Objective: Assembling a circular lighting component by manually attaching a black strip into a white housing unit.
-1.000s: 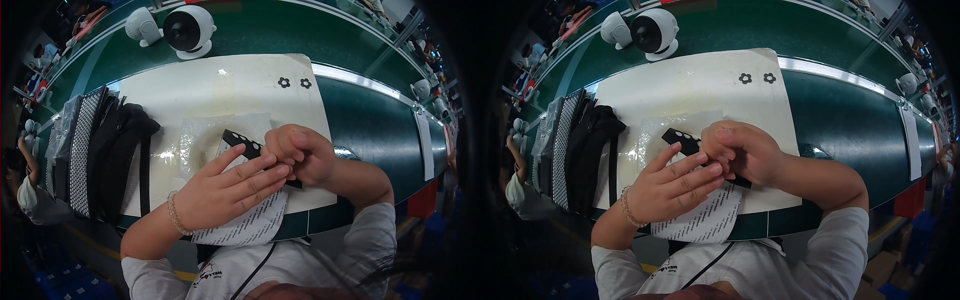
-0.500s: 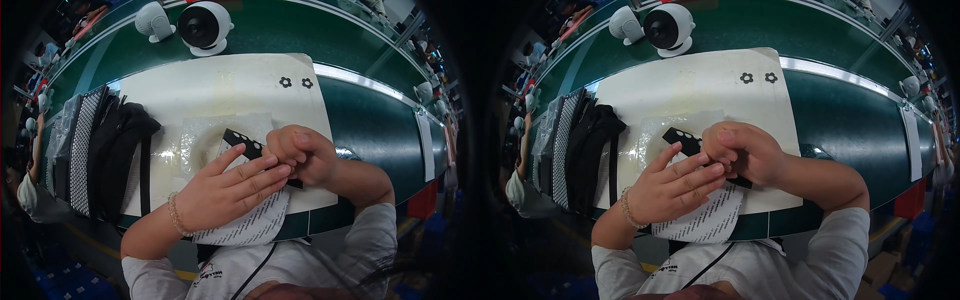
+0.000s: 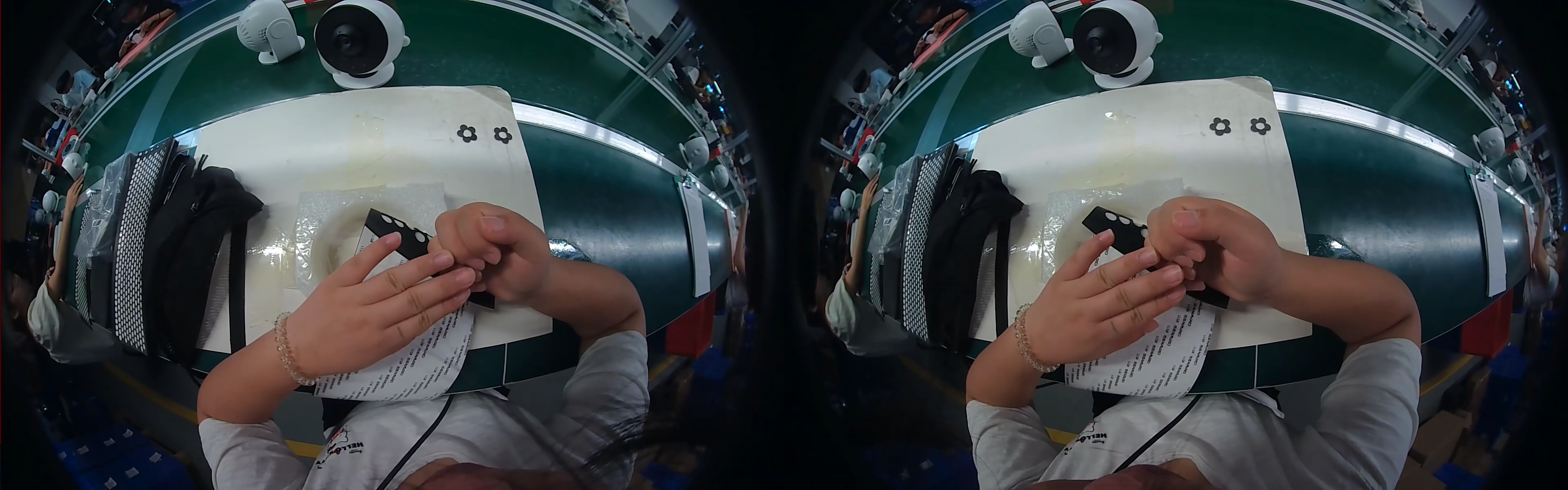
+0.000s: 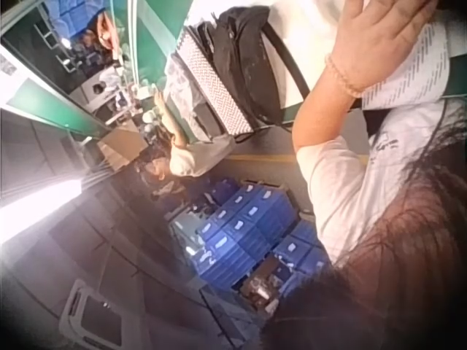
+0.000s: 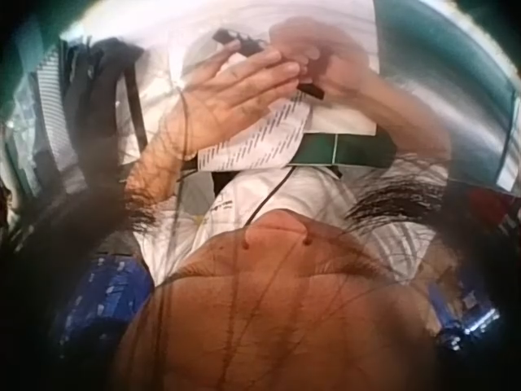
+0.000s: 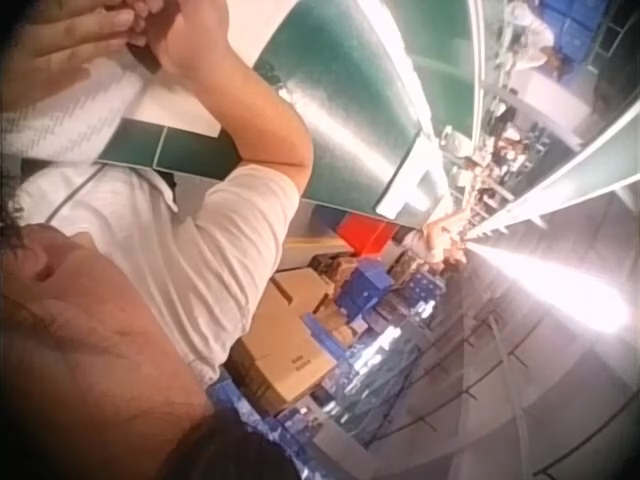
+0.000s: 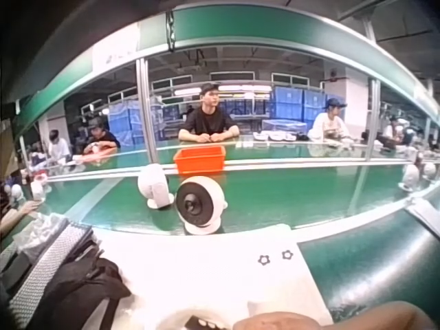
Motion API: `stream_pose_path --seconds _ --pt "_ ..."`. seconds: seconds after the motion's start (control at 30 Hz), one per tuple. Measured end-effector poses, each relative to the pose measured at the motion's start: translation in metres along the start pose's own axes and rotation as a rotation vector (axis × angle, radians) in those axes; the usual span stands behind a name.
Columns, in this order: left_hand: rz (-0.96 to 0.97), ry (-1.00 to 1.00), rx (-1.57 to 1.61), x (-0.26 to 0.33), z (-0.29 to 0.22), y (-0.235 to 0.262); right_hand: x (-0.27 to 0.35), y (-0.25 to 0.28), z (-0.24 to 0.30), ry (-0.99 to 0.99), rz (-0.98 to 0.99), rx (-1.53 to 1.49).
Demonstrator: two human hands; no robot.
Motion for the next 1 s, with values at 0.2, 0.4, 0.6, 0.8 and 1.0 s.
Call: stream_pose_path --seconds 0.2,0.4,0.6,0.8,1.0 --pt "0.003 0.008 -0.016 0.0 0.0 0.0 0.0 -0.001 0.0 0.006 -0.001 0.013" --pt "-0.02 0.024 0.062 0.0 -0.001 0.004 0.0 -0.001 0.0 0.01 -0.004 0.022" --pt "-0.015 0.023 0.065 -0.001 0.0 0.004 0.0 0.0 0.0 0.011 -0.006 0.007" --pt "-0.033 -0.02 -0.012 0.002 0.001 0.002 -0.001 -0.003 0.001 0.0 0.004 -0.018" --pt "-0.14 0.027 -0.014 0.007 0.007 0.014 0.001 -0.013 0.0 -0.064 0.007 -0.063"
Point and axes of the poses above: each hand's wrist, its own x-axis away from the middle knuckle, its own y-axis out of the back of the hand, z = x × y, the point moved 6 cm from there along -x, towards the middle knuckle, and after that the axes turned 8 degrees about z, right-handed, at the moved point
